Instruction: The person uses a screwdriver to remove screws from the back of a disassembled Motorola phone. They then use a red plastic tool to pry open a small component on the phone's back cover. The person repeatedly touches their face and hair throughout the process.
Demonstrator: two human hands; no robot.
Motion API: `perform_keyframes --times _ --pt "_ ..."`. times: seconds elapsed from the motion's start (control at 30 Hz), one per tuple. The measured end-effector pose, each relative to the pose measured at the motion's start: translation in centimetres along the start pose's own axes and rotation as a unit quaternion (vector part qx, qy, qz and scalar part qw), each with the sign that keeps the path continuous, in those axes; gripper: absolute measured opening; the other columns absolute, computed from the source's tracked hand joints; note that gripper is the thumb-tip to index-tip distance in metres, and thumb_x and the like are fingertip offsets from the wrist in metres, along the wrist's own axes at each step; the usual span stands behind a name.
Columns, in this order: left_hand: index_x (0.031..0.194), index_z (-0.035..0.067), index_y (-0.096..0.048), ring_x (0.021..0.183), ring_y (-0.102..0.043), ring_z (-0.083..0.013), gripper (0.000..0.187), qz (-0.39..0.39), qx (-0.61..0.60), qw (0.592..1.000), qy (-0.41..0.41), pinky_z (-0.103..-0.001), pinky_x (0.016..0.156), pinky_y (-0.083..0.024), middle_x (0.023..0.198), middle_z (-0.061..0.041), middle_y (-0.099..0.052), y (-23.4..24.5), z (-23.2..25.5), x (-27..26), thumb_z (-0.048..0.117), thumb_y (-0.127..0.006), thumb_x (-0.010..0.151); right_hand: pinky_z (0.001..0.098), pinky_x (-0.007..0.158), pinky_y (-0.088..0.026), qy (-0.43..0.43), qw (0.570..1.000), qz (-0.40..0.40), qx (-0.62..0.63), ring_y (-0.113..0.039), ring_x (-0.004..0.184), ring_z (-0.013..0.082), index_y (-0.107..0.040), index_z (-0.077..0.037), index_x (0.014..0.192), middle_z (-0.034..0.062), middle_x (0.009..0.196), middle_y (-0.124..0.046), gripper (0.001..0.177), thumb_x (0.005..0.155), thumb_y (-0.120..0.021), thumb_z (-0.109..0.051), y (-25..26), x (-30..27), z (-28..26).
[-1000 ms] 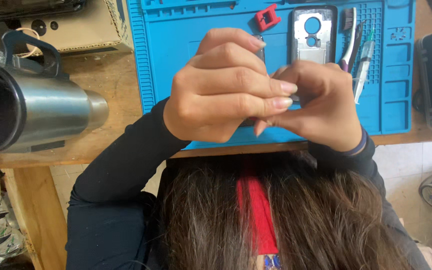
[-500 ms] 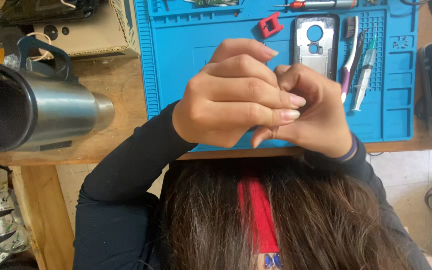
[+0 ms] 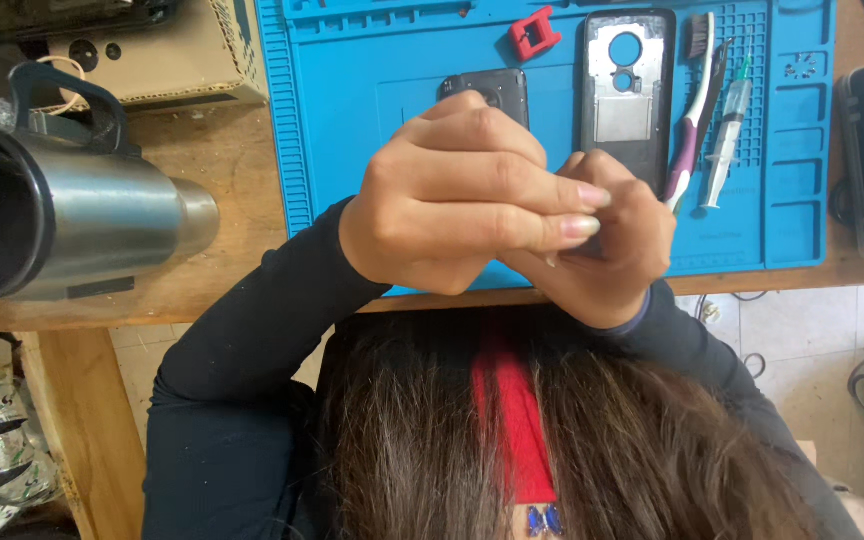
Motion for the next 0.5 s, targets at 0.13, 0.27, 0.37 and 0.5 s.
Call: perform_keyframes --times 0.13,0.27,0.37,0.5 --pt "0.095 0.002 -0.073 0.078 -0.061 -0.0251 0.029 -0.012 0.019 0.999 0.024 -0.036 0.071 -0.039 0.104 -0.010 -0.071 1.3 -0.1 0.2 0.015 -0.048 0.102 0.0325 0.078 -0.050 -0.055 0.905 -0.291 0.304 -0.056 0.084 0.0179 -0.057 -0.001 0.101 0.0085 0.091 -0.058 0.017 0.091 -0.063 -0.013 0.5 1.0 1.1" --pt "0.094 0.002 -0.071 0.077 -0.061 -0.0246 0.029 -0.010 0.004 1.000 0.018 -0.036 0.074 -0.037 0.098 -0.006 -0.070 1.0 -0.1 0.5 0.008 -0.043 0.102 0.0250 0.059 -0.053 -0.067 0.902 -0.272 0.329 -0.066 0.064 0.0158 -0.062 0.001 0.081 0.0096 0.074 -0.067 0.008 0.087 -0.064 -0.002 0.4 2.6 -0.5" --pt "0.089 -0.004 -0.074 0.079 -0.063 -0.0264 0.042 -0.020 0.010 1.000 -0.008 -0.038 0.073 -0.035 0.102 -0.013 -0.069 1.5 -0.3 0.5 0.024 -0.045 0.102 0.0277 0.067 -0.052 -0.122 0.940 -0.156 0.278 -0.061 0.080 0.0154 -0.048 0.001 0.088 0.0172 0.089 -0.066 0.048 0.066 -0.091 -0.001 -0.1 1.5 -0.6" --pt "0.100 -0.014 -0.063 0.079 -0.070 -0.0378 0.022 -0.002 -0.081 0.996 0.031 -0.042 0.067 -0.062 0.102 -0.027 -0.064 2.0 -0.2 -0.4 0.003 -0.049 0.103 0.0327 0.069 -0.047 -0.070 0.975 -0.104 0.182 -0.055 0.077 0.0210 -0.039 0.004 0.100 0.0156 0.084 -0.052 0.064 0.072 -0.096 -0.003 -0.5 0.9 -0.5"
Point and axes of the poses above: each hand's wrist, its own x-axis towards the middle knuckle, its own y-axis out of the back of the hand, z = x × y, the point moved 3 cm from there along x, towards the middle knuckle
